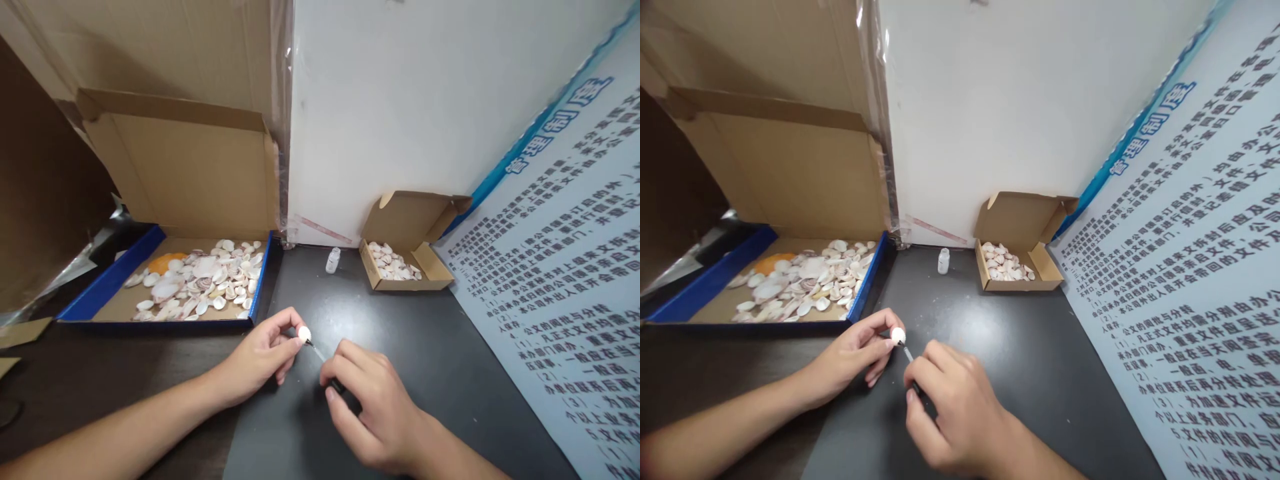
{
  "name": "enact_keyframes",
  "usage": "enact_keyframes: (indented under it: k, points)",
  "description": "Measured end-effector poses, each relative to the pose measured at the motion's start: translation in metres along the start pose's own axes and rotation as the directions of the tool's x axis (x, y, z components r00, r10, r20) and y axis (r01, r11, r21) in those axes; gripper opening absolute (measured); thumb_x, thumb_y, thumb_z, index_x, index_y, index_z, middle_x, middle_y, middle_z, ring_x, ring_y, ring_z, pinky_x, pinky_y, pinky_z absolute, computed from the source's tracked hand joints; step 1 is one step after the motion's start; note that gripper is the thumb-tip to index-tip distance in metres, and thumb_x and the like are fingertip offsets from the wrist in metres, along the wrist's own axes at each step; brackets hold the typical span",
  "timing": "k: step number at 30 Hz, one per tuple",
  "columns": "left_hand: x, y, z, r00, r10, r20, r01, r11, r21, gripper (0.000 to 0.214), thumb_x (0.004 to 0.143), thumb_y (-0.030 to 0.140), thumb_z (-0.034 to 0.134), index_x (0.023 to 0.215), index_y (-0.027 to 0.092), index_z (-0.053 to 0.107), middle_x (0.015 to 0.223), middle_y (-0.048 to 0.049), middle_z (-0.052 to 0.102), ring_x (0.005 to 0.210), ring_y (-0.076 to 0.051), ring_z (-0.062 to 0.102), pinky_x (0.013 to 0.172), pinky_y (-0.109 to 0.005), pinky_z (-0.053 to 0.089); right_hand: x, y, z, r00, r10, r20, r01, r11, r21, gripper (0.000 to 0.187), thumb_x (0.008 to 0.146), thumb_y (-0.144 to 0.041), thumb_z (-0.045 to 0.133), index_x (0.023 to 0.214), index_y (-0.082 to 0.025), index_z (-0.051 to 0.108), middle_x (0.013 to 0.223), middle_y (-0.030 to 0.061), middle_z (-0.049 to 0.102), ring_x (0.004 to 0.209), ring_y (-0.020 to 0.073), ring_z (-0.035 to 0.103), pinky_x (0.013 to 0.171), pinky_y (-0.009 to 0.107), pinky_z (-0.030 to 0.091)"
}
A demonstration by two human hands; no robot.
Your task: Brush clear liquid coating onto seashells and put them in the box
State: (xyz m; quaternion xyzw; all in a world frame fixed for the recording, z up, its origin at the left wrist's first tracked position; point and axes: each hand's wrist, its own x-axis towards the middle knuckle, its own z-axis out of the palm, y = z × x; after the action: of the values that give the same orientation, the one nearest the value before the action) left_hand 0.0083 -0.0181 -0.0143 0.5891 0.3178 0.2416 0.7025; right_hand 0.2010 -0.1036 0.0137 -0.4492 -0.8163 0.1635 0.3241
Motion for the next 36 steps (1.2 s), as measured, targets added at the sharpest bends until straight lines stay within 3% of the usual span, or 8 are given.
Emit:
enact_keyframes:
  k: [4,10,16,21,36]
  points:
    - [-0.0002,0.0002,-0.0004,1.0,-0.001,0.0,0.001,1.0,0.002,0.033,0.085,0.049,0.059,0.088,0.019,0.045,0.06,0.0092,0.043,0.04,-0.003,0.036,0.041,-0.016,0.034,-0.0001,0.0011,-0.001,0.998,0.059,0.019,-0.059,0.998,0.015,0.011,0.084,-0.016,0.044,0.088,-0.018,0.054,0.077,0.0015,0.052,0.064,0.0134,0.049,0.06,0.027,0.036]
    - [-0.0005,-0.0001,-0.0015,1.0,0.001,0.01,-0.001,1.0,-0.009,0.032,0.086,0.049,0.058,0.088,0.019,0.046,0.055,0.0102,0.04,0.04,-0.004,0.037,0.041,-0.016,0.034,0.0004,0.0026,-0.0053,0.995,-0.018,0.096,0.013,0.998,0.053,0.013,0.084,-0.016,0.043,0.089,-0.018,0.055,0.079,0.0024,0.053,0.068,0.0143,0.051,0.061,0.027,0.036]
    - [0.0002,-0.0004,-0.0029,1.0,-0.004,0.018,0.004,0.999,-0.035,0.032,0.085,0.049,0.059,0.089,0.02,0.046,0.051,0.0113,0.038,0.038,-0.004,0.036,0.04,-0.016,0.036,0.0021,0.0057,-0.0024,0.989,0.144,0.041,-0.144,0.99,-0.014,0.012,0.087,-0.016,0.043,0.09,-0.018,0.054,0.078,0.0014,0.052,0.064,0.0134,0.049,0.06,0.027,0.035]
    - [0.0004,0.0026,-0.0019,1.0,-0.017,0.009,0.018,0.999,-0.043,0.032,0.085,0.047,0.06,0.089,0.019,0.046,0.052,0.0112,0.042,0.036,-0.003,0.036,0.039,-0.015,0.037,0.0005,0.0039,-0.0022,1.0,-0.002,0.011,0.002,0.999,0.036,0.012,0.086,-0.017,0.043,0.09,-0.018,0.054,0.078,0.0019,0.051,0.065,0.0135,0.048,0.06,0.027,0.036]
    - [-0.0005,0.0033,-0.0003,1.0,-0.015,0.002,0.015,1.0,0.003,0.032,0.085,0.048,0.06,0.088,0.019,0.046,0.057,0.0097,0.043,0.038,-0.003,0.038,0.04,-0.017,0.038,0.0013,0.005,0.0002,0.998,0.043,0.053,-0.043,0.999,-0.005,0.012,0.086,-0.017,0.043,0.09,-0.018,0.054,0.079,0.002,0.052,0.066,0.0139,0.048,0.06,0.027,0.035]
